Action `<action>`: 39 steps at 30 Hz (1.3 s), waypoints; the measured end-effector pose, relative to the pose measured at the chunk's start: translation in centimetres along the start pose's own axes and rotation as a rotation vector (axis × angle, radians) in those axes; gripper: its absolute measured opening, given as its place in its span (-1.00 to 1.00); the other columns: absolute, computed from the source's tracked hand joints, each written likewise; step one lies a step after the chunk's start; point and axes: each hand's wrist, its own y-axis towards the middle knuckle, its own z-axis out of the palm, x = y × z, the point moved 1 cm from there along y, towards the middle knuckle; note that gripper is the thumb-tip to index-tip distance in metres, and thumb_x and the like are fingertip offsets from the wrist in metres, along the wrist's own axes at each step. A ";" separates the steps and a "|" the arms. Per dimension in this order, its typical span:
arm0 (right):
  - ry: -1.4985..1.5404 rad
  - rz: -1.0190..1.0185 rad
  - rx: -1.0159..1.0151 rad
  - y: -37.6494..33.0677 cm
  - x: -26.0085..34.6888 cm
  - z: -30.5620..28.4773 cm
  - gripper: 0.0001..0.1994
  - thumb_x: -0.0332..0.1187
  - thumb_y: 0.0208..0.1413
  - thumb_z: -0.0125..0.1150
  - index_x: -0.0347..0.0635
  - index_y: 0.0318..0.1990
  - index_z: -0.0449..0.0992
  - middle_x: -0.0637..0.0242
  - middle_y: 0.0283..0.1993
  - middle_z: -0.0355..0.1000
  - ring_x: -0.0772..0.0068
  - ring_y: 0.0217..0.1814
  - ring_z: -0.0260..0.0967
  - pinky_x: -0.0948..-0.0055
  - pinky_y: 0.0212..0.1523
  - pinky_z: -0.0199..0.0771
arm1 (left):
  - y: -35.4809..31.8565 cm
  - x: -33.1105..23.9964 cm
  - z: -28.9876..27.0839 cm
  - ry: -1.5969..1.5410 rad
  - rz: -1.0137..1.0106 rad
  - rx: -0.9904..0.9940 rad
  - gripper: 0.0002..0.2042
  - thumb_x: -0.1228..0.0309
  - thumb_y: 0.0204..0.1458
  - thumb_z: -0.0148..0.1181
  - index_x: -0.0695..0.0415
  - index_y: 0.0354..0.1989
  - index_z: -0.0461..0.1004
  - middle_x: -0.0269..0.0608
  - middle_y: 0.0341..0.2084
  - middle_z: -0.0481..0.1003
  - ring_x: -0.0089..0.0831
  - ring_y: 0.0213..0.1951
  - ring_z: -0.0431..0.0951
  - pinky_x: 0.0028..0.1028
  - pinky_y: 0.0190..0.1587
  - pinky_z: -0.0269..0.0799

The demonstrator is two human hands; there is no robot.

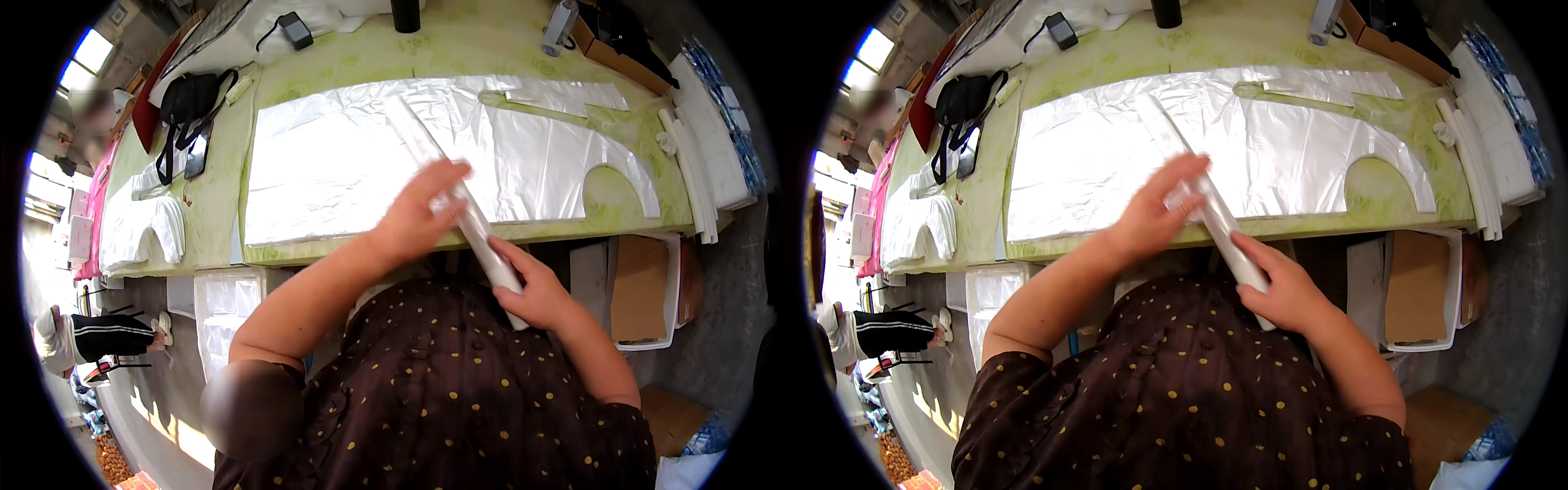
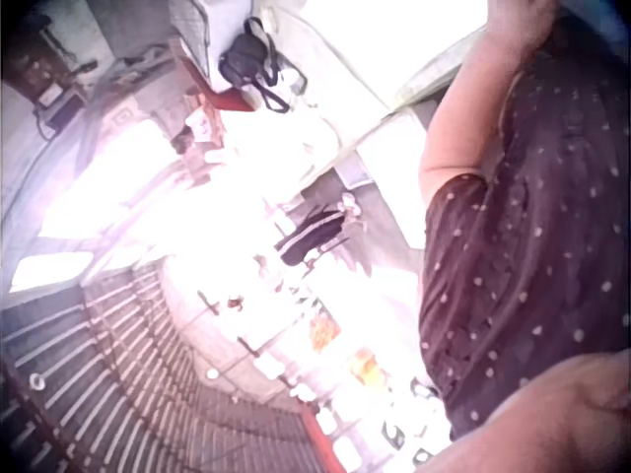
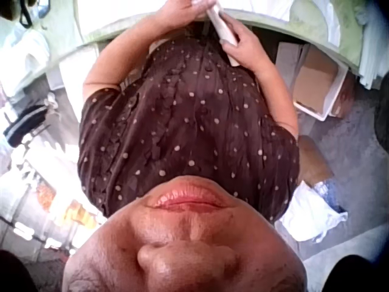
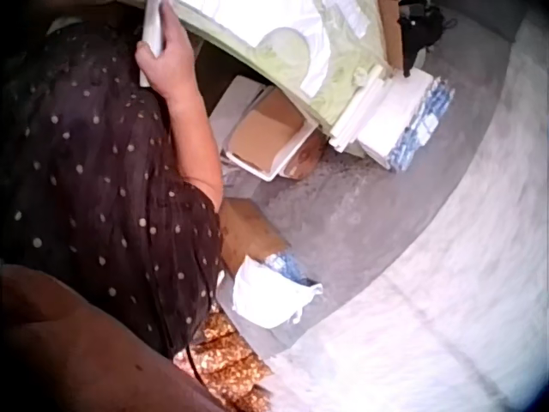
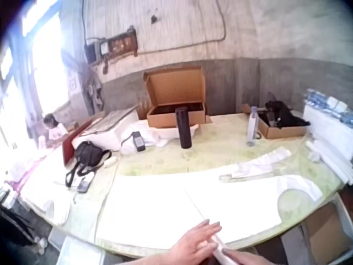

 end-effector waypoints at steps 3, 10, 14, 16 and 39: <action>0.064 0.007 -0.032 -2.4 -1.4 -0.9 -0.28 -0.40 0.03 0.25 -0.03 0.44 0.27 0.06 0.33 0.37 0.20 0.31 0.38 0.33 0.29 0.36 | 3.5 3.4 -3.9 -0.151 -0.416 -0.239 -0.44 0.35 0.18 0.30 0.05 0.37 0.33 -0.08 0.28 0.39 -0.27 0.20 0.45 -0.24 0.18 0.42; 0.080 0.017 -0.017 -4.3 -2.0 -1.3 -0.28 -0.44 0.03 0.27 -0.01 0.44 0.29 0.09 0.25 0.39 0.24 0.23 0.40 0.36 0.24 0.39 | 9.8 6.7 -8.1 -0.413 -0.828 0.180 -0.50 0.26 0.17 0.29 0.11 0.27 0.41 -0.43 -0.38 0.38 -0.64 -0.44 0.26 -0.57 -0.45 0.21; 0.076 -0.009 -0.017 -3.7 -2.4 -1.2 -0.27 -0.42 0.04 0.27 -0.02 0.45 0.26 0.07 0.29 0.37 0.20 0.25 0.41 0.35 0.24 0.38 | 11.8 7.2 -8.0 -0.356 -0.876 0.312 -0.75 0.32 0.13 0.27 0.16 -0.07 0.55 -0.41 -0.56 0.31 -0.61 -0.58 0.22 -0.53 -0.54 0.11; 0.090 0.021 -0.022 -3.1 -2.0 -1.2 -0.23 -0.40 0.04 0.28 -0.02 0.47 0.20 0.04 0.30 0.38 0.17 0.24 0.42 0.33 0.23 0.39 | 12.6 7.5 -7.8 -0.295 -0.880 0.312 -0.82 0.34 0.12 0.25 0.16 -0.18 0.55 -0.40 -0.60 0.29 -0.60 -0.60 0.21 -0.52 -0.55 0.11; 0.568 0.669 -0.027 -24.0 -12.3 -4.8 -0.22 -0.67 -0.17 0.27 -0.15 0.34 0.30 0.35 0.00 0.47 0.48 -0.02 0.46 0.43 -0.09 0.54 | 11.9 7.4 -5.0 0.391 -0.552 -0.013 -0.54 0.17 0.04 0.19 0.14 0.09 0.45 0.01 0.03 0.48 -0.10 -0.06 0.57 -0.25 0.05 0.47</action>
